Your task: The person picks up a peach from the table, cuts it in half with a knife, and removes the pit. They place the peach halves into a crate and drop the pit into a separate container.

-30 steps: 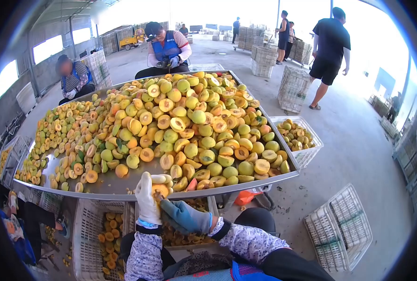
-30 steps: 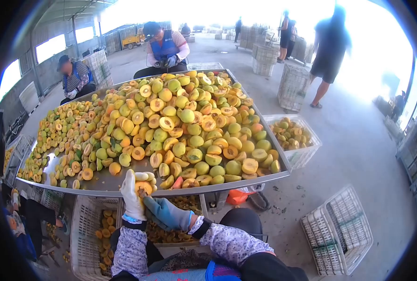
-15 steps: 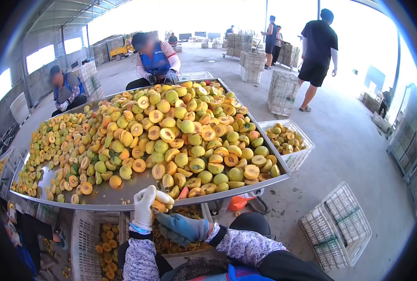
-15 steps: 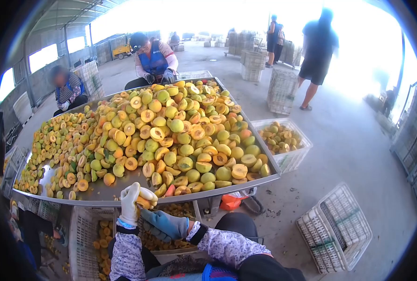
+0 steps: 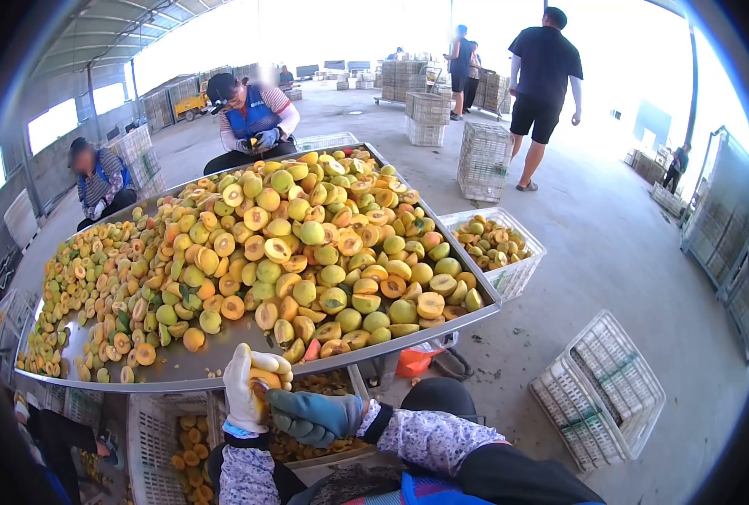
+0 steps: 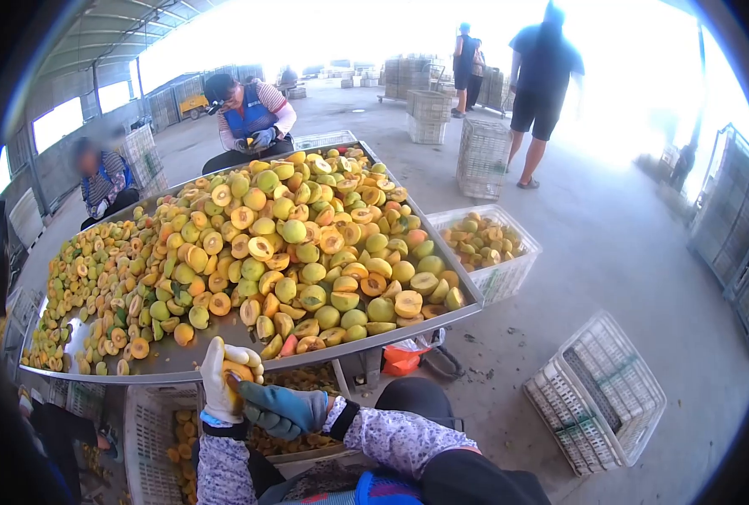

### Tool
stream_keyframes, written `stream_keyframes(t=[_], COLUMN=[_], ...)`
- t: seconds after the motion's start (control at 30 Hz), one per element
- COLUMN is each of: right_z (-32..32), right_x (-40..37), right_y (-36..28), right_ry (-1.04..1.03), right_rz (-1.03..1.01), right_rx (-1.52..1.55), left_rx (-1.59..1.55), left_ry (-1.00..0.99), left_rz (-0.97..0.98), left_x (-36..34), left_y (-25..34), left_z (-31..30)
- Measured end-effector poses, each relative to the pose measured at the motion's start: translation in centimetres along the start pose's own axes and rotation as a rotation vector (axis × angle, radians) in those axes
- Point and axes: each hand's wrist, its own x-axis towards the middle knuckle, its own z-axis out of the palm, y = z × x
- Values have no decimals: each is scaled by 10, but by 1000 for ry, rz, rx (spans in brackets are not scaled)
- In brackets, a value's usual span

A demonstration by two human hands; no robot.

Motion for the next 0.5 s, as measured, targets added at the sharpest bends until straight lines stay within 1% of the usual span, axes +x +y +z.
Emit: stream_keyframes(t=[0.03, 0.13, 0.17, 0.27, 0.3, 0.37, 0.4, 0.47, 0.5], right_z=[5, 10, 3, -11, -9, -3, 1, 6, 6], right_x=[-3, -3, 2, 17, 18, 19, 18, 17, 17], right_y=[-3, 2, 8, 20, 21, 22, 21, 21, 21], right_ry=[54, 180, 118, -159, -147, -126, -79, 16, 46], right_rz=[12, -71, -51, -13, -25, -49, -56, -70, -64], right_rx=[-71, -284, -202, 153, 190, 269, 190, 33, 22], left_rx=[105, 338, 321, -7, -68, 71, 141, 275, 341], left_ry=[-40, -153, -153, -69, -16, 48, 80, 17, -13], left_rz=[55, 81, 87, 146, 148, 170, 181, 286, 338], left_x=[-2, 0, 1, 0, -1, -2, -3, 6, 8], left_y=[5, 9, 6, -2, -2, -1, 0, -9, -8], left_z=[2, -2, -3, 0, 4, 8, 9, -4, -3])
